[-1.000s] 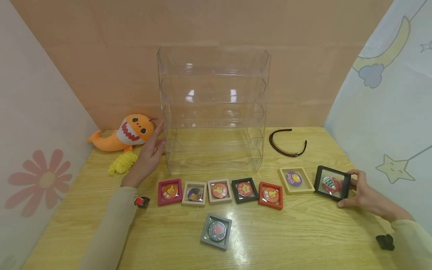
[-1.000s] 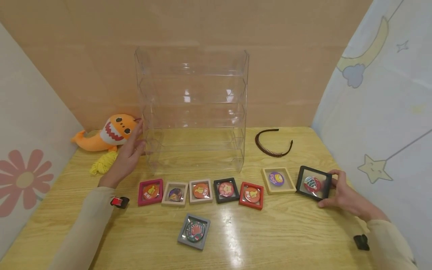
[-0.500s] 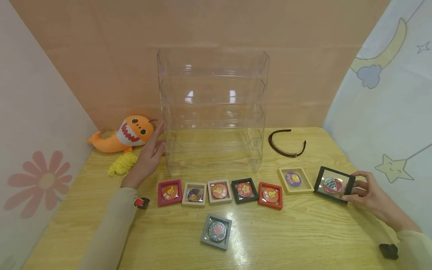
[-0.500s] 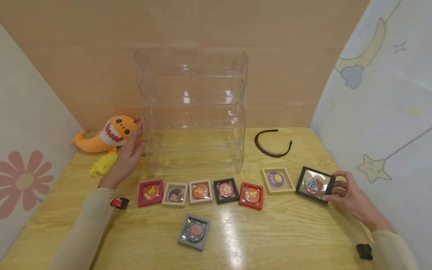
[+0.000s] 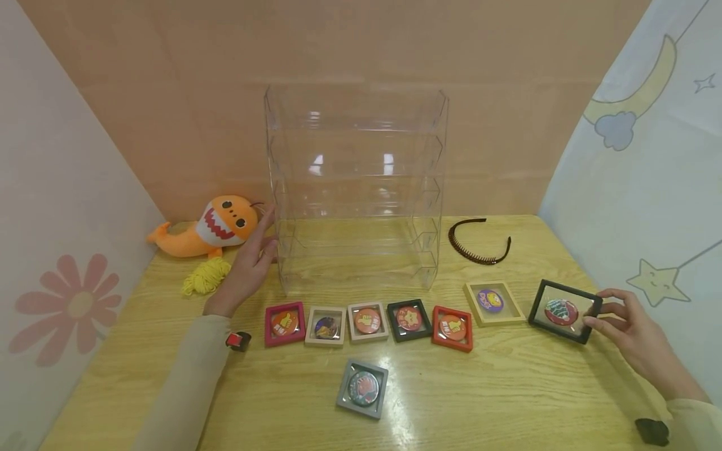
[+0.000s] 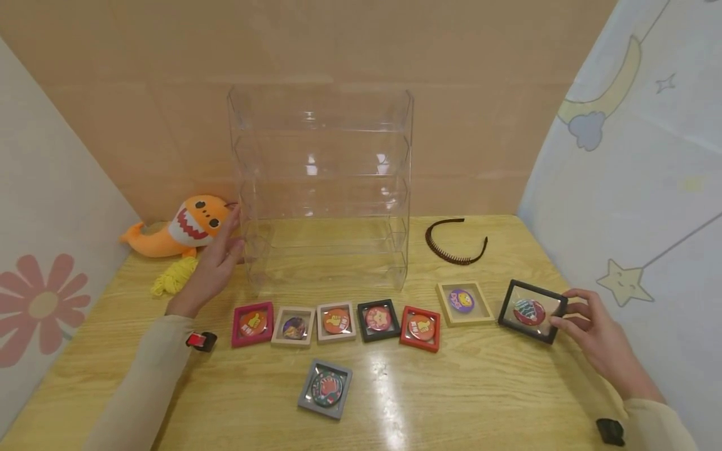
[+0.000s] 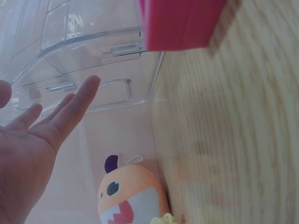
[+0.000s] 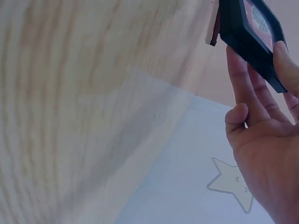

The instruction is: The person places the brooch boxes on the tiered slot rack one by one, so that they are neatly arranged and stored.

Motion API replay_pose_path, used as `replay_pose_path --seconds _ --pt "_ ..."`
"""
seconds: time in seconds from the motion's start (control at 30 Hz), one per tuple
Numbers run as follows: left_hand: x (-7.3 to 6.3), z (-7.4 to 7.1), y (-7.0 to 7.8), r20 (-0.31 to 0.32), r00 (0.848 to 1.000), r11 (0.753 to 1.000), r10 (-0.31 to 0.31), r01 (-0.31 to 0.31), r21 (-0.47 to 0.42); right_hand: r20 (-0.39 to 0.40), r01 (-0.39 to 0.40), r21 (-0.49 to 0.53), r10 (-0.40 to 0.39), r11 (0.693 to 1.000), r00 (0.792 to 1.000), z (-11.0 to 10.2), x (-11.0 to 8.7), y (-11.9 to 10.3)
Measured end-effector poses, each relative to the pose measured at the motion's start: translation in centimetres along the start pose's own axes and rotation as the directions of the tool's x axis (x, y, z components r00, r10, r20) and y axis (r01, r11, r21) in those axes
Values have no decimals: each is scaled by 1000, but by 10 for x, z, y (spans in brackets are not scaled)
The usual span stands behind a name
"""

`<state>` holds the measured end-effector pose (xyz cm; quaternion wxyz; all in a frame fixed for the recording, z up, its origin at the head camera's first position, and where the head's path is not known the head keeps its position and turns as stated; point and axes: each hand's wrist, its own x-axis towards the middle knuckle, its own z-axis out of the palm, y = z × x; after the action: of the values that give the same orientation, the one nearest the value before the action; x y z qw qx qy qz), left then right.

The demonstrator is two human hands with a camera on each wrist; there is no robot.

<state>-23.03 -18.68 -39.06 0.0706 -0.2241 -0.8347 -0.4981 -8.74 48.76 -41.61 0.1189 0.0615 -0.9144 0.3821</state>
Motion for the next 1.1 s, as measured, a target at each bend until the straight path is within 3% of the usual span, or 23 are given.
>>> replay_pose_path --seconds 0.1,0.23,0.57,1.1 --pt "1 0 -10 -9 1000 1000 11 -11 1 -33 -13 -50 11 999 999 -2 1 -8" --pt "2 -2 -13 -12 1000 1000 22 -22 -1 -49 -11 -38 9 999 999 -4 2 -20" --pt "-5 -7 28 0 1000 1000 27 -27 16 -65 25 27 -23 999 998 4 10 -44" --pt "-4 -3 29 3 1000 1000 21 -21 -6 -92 109 43 -104 993 990 26 15 -85"
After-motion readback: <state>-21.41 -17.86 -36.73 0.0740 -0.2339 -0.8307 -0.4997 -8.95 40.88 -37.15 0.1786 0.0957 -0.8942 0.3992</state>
